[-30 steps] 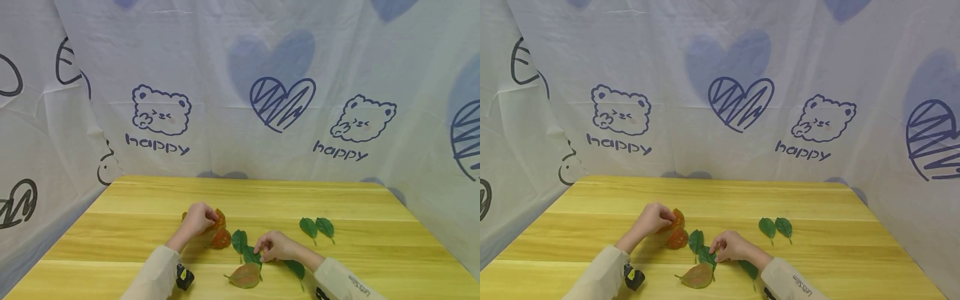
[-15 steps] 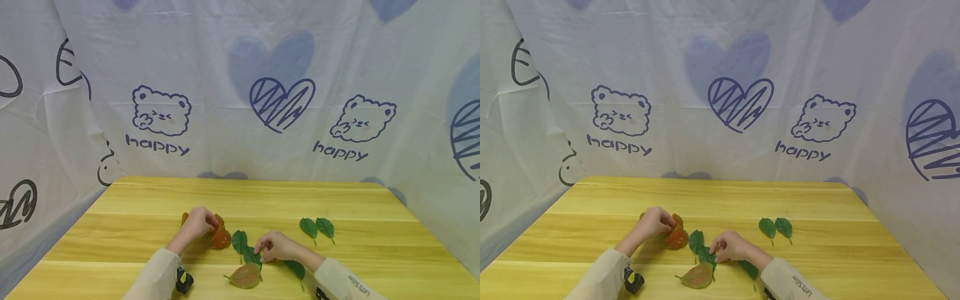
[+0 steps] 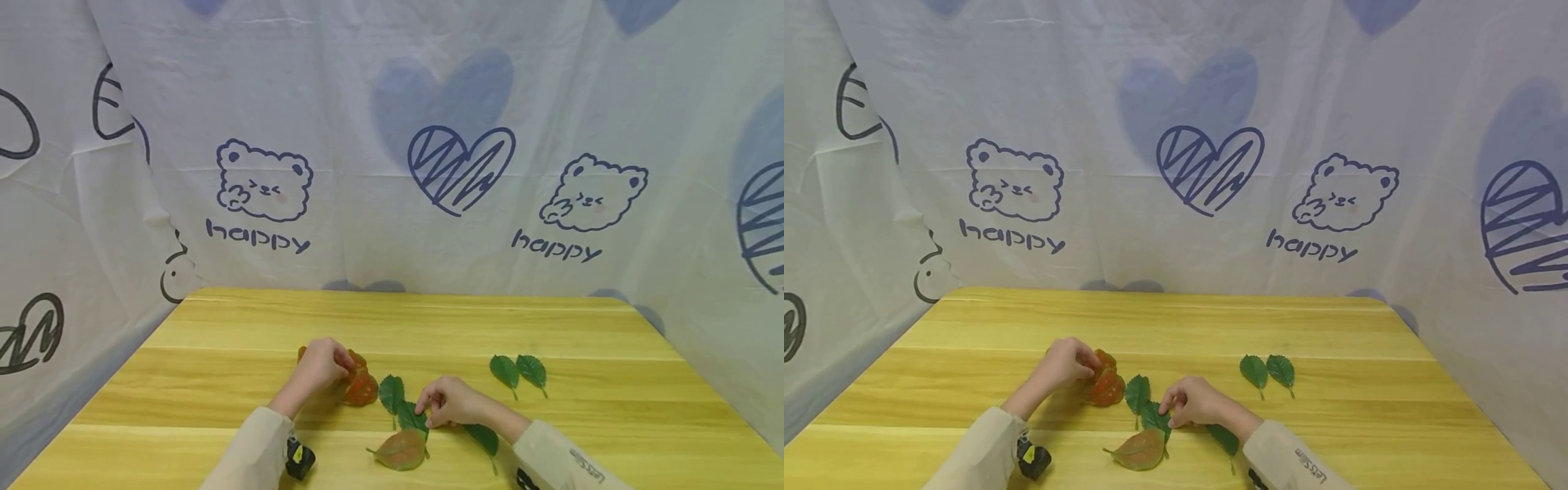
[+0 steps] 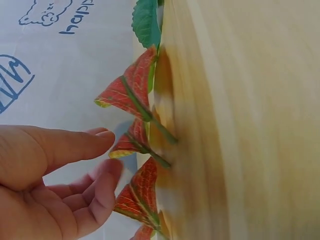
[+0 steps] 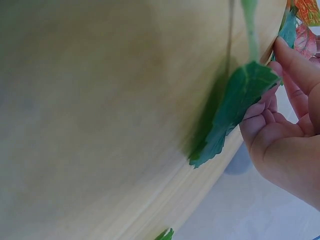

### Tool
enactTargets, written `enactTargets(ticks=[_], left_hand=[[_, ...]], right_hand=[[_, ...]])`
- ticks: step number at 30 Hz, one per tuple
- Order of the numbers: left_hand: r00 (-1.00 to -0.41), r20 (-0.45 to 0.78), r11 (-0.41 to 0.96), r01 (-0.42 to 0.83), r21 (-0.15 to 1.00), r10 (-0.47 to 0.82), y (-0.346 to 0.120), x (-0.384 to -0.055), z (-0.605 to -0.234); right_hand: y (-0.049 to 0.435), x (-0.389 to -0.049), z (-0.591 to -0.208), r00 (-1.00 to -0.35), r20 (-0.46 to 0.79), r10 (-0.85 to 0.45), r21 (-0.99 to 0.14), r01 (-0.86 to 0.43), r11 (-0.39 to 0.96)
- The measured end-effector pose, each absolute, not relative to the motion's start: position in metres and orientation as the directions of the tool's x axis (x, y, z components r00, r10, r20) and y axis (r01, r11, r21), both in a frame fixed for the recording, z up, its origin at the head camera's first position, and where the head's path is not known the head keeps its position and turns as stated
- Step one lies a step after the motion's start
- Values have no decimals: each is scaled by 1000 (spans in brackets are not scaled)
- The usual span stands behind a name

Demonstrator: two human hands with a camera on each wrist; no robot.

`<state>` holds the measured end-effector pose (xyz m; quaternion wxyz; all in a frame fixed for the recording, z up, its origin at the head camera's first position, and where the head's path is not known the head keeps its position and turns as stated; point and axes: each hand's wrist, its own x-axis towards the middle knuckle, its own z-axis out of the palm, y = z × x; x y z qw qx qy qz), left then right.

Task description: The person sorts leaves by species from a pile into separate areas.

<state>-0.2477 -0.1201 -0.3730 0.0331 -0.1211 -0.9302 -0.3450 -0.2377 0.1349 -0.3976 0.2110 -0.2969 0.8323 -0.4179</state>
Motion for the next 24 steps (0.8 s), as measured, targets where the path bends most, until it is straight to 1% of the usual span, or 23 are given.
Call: enactTargets(ticks=[5,11,16,24], left_hand=[[-969,160,745,246,620,187,-118,-245,-368],[-961,151,735,275,620,233,-111,-241,-363],[-959,135,723,277,634,249,-107,-237,-360],[-948,106,710,297,639,302,-106,-240,-366]], right_hand=[[135,-238,-397,-735,-101,-671,-818,-322,476],[135,-238,-397,-735,-101,-670,-820,-320,475],[135,-238,-397,-736,-107,-669,-824,-311,474],[136,-238,-398,-730,-100,-676,-826,-318,465]])
